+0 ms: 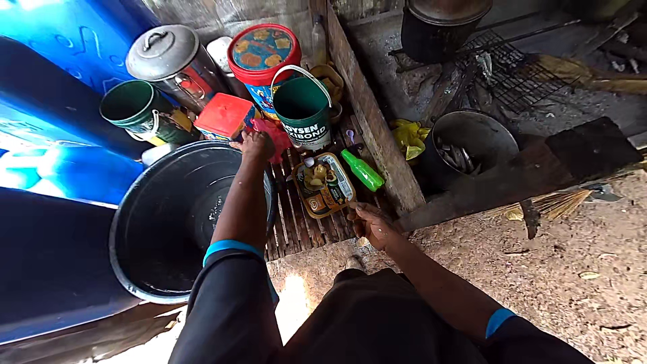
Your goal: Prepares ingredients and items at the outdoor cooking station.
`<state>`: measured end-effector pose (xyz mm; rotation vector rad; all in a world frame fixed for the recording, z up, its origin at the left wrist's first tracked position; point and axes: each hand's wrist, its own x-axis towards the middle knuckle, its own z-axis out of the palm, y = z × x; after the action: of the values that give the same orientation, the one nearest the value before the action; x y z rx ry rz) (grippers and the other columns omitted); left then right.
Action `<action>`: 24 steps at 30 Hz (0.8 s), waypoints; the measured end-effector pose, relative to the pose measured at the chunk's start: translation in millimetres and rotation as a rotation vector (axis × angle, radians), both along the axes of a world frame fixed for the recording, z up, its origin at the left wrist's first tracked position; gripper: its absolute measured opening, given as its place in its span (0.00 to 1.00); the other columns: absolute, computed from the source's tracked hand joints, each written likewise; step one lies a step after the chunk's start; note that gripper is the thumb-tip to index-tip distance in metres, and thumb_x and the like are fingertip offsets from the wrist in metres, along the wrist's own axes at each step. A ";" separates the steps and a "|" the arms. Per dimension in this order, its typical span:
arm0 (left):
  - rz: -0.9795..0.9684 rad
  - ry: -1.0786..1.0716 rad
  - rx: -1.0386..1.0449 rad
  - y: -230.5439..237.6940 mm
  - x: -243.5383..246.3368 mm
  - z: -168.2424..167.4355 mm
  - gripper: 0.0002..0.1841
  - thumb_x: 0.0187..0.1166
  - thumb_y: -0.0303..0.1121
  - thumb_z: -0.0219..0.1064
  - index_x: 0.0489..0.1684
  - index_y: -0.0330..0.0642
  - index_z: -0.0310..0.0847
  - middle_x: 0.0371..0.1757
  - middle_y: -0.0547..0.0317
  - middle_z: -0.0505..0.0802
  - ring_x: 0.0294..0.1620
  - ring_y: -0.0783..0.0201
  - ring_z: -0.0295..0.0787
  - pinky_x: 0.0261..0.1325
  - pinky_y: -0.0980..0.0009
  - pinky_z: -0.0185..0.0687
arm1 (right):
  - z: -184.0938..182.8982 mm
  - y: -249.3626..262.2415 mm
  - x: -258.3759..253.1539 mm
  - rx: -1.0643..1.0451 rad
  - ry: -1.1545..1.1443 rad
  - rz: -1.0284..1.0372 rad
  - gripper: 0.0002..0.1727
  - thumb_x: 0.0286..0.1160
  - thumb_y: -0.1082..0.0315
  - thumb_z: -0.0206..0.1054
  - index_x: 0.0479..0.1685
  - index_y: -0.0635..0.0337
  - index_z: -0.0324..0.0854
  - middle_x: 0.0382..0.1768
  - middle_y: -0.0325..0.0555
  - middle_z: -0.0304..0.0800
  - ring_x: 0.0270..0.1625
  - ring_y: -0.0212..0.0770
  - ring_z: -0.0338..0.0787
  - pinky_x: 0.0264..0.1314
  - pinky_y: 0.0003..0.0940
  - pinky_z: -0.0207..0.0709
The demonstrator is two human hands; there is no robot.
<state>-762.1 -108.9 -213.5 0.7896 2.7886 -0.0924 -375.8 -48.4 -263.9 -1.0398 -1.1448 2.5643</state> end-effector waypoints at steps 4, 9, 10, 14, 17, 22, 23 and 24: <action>-0.037 0.093 0.429 -28.6 -4.9 51.4 0.14 0.79 0.34 0.63 0.48 0.31 0.88 0.54 0.28 0.91 0.61 0.28 0.87 0.61 0.24 0.75 | 5.4 6.9 15.6 0.020 0.020 0.084 0.18 0.94 0.66 0.52 0.71 0.66 0.76 0.44 0.52 0.91 0.26 0.36 0.86 0.28 0.28 0.81; -0.057 0.108 1.260 -88.7 44.7 103.4 0.13 0.77 0.35 0.69 0.48 0.35 0.79 0.44 0.54 0.89 0.43 0.65 0.88 0.49 0.63 0.87 | 15.7 7.7 9.9 0.101 0.063 0.135 0.16 0.92 0.66 0.55 0.66 0.67 0.80 0.44 0.52 0.93 0.31 0.39 0.89 0.33 0.31 0.85; -0.071 0.036 1.404 -99.1 63.0 110.2 0.11 0.76 0.33 0.70 0.46 0.38 0.76 0.41 0.60 0.88 0.39 0.68 0.88 0.44 0.66 0.88 | 19.0 6.2 4.6 0.146 0.071 0.131 0.16 0.91 0.67 0.57 0.66 0.67 0.81 0.46 0.52 0.93 0.33 0.39 0.90 0.34 0.31 0.86; -0.011 -0.177 1.606 -136.5 147.4 128.7 0.09 0.77 0.27 0.69 0.45 0.49 0.73 0.36 0.70 0.88 0.34 0.68 0.90 0.38 0.65 0.93 | 27.3 -2.9 -17.1 0.490 0.167 0.089 0.43 0.71 0.72 0.76 0.90 0.51 0.62 0.72 0.51 0.82 0.55 0.47 0.92 0.54 0.44 0.91; -0.011 -0.209 1.663 -157.7 195.4 118.9 0.11 0.75 0.24 0.70 0.43 0.51 0.74 0.35 0.72 0.89 0.33 0.71 0.89 0.37 0.69 0.92 | 39.0 -9.4 -30.0 0.692 0.215 0.155 0.58 0.60 0.67 0.85 0.96 0.42 0.51 0.85 0.49 0.69 0.67 0.49 0.87 0.60 0.49 0.88; 0.028 -0.111 1.689 -192.7 232.0 83.8 0.13 0.73 0.19 0.71 0.44 0.48 0.76 0.39 0.70 0.90 0.38 0.70 0.89 0.43 0.68 0.91 | 28.2 -24.0 -34.8 0.571 0.211 0.207 0.10 0.84 0.67 0.67 0.52 0.65 0.87 0.40 0.46 0.93 0.38 0.36 0.92 0.45 0.36 0.90; 0.064 -0.066 1.675 -200.0 233.6 81.0 0.12 0.74 0.20 0.71 0.45 0.47 0.76 0.39 0.70 0.90 0.39 0.70 0.89 0.44 0.68 0.91 | 25.2 -25.1 -33.8 0.555 0.222 0.222 0.10 0.83 0.68 0.67 0.51 0.66 0.87 0.40 0.48 0.93 0.40 0.36 0.93 0.46 0.37 0.91; 0.093 -0.032 1.673 -206.6 234.5 78.3 0.12 0.75 0.20 0.70 0.47 0.46 0.76 0.40 0.70 0.90 0.39 0.70 0.89 0.44 0.68 0.91 | 23.8 -27.0 -31.2 0.553 0.224 0.243 0.10 0.82 0.69 0.67 0.51 0.67 0.87 0.41 0.48 0.94 0.41 0.36 0.93 0.48 0.37 0.90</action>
<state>-527.7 -315.5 -135.1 0.7805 2.2635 2.3453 -407.0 -75.4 -240.1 -0.4990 -1.8492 2.2222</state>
